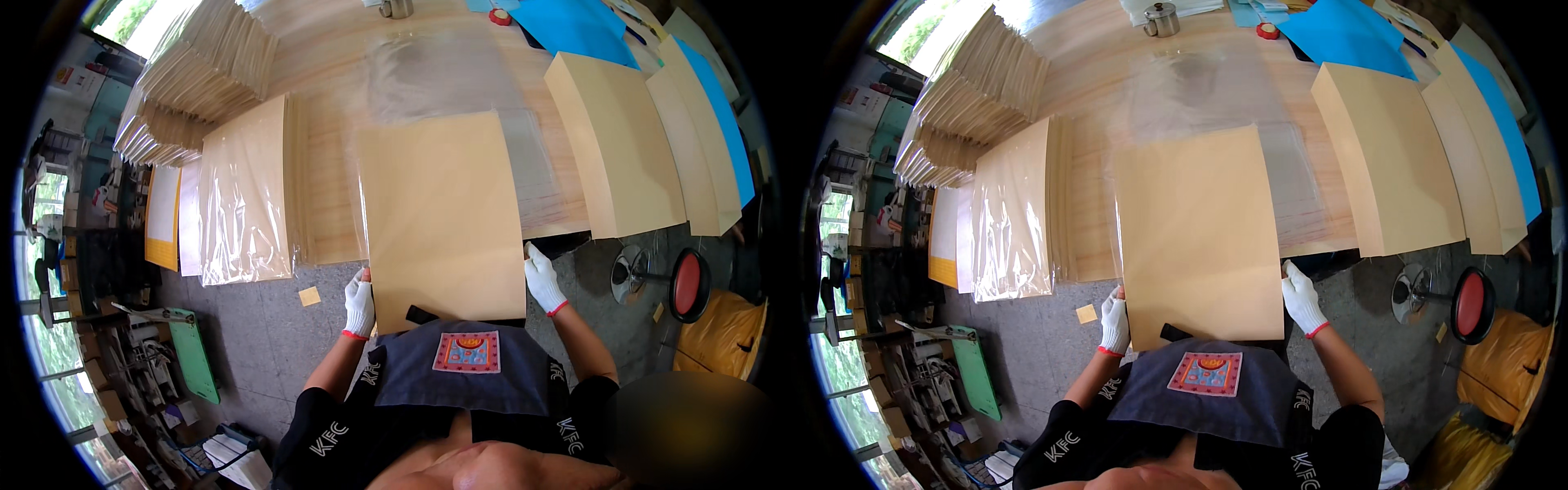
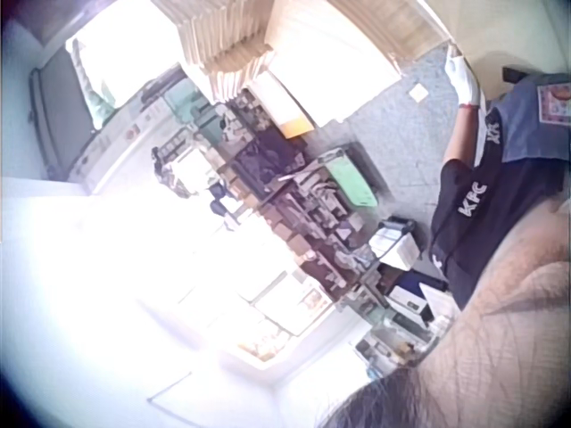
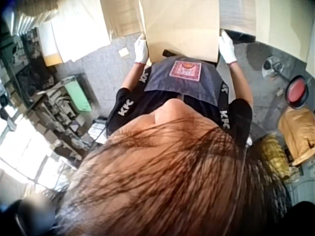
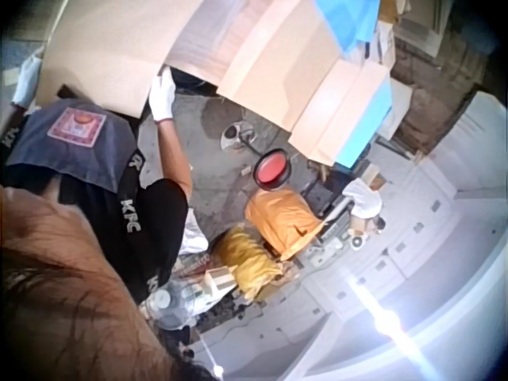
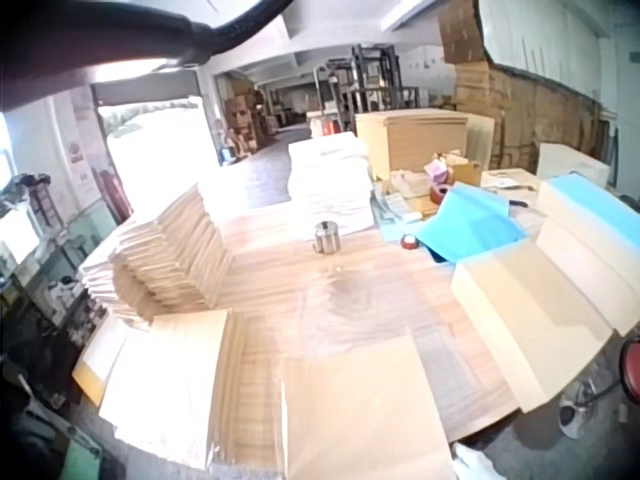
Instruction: The person repeatedly wraps rectangular brown paper sheets in clear plastic film. They pick up a sheet, place it on a plastic-covered surface, and fold the film over the paper. The wrapped items are stacked on the table.
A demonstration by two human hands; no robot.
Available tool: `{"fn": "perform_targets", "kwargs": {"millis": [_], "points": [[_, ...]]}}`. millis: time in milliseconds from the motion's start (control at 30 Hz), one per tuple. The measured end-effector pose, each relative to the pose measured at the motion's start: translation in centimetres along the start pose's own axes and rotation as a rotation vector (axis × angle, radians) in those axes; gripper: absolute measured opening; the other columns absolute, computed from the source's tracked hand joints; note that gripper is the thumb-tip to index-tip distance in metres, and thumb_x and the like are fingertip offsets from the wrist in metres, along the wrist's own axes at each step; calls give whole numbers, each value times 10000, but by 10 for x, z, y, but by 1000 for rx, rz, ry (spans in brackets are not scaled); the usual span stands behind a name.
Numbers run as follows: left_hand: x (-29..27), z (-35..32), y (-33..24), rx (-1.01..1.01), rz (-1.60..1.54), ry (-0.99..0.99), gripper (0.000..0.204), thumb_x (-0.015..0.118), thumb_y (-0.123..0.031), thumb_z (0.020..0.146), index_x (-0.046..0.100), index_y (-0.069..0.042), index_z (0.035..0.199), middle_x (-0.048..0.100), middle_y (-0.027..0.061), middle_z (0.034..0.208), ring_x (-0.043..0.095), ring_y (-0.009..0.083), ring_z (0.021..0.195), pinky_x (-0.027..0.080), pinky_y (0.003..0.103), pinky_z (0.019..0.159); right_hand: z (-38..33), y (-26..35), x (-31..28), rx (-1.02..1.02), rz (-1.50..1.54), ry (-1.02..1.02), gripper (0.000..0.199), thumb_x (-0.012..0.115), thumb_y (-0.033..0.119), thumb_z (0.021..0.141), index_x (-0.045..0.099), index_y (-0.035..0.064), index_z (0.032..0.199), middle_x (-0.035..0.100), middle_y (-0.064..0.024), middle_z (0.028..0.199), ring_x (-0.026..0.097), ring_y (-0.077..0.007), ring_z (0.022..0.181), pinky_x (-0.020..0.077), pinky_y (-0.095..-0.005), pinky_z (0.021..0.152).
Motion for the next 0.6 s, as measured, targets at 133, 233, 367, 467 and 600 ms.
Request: {"fn": "perform_targets", "kwargs": {"millis": [133, 233, 367, 467, 600], "points": [[-11, 0, 15, 24, 20, 18, 383, 516, -359, 946, 614, 6, 1005, 634, 16, 850, 563, 73, 751, 451, 223, 647, -9, 5, -2, -121, -23, -52, 232, 425, 167, 882, 533, 10, 1015, 639, -103, 812, 622, -182, 690, 488, -309, 661], [-24, -14, 32, 12, 20, 29, 393, 519, -364, 944, 616, 9, 1019, 642, 23, 879, 573, 80, 780, 456, 229, 679, -34, 17, 1, 260, 98, 259, 219, 424, 202, 903, 548, 48, 998, 633, -95, 762, 619, -169, 578, 490, -327, 557], [-27, -48, 18, 169, 481, 93, 307, 544, -272, 913, 619, -22, 1072, 652, 92, 1041, 604, 219, 981, 456, 292, 878, -62, 18, 2, 40, -401, 506, 135, 509, 198, 855, 507, 113, 959, 613, -104, 676, 619, -297, 609, 471, -399, 559], [-3, -70, -27, 509, 981, 212, 250, 578, -190, 827, 648, -94, 1048, 636, 94, 1094, 578, 274, 1046, 462, 325, 893, -74, 57, 8, -290, -512, 510, 166, 529, 157, 793, 510, 121, 954, 597, -138, 663, 612, -345, 643, 466, -438, 568], [25, -74, -55, 831, 1231, 372, 249, 613, -189, 749, 671, -109, 977, 640, 86, 1066, 580, 278, 1026, 481, 360, 858, -60, 95, 9, -421, -542, 602, 186, 544, 141, 761, 509, 121, 943, 591, -159, 700, 606, -350, 648, 472, -432, 561]]}}
Point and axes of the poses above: each hand's wrist, its own z-axis towards the middle knuckle, its own x-axis out of the palm, y = z × x, the point moved 8 cm from there along z, towards the middle knuckle
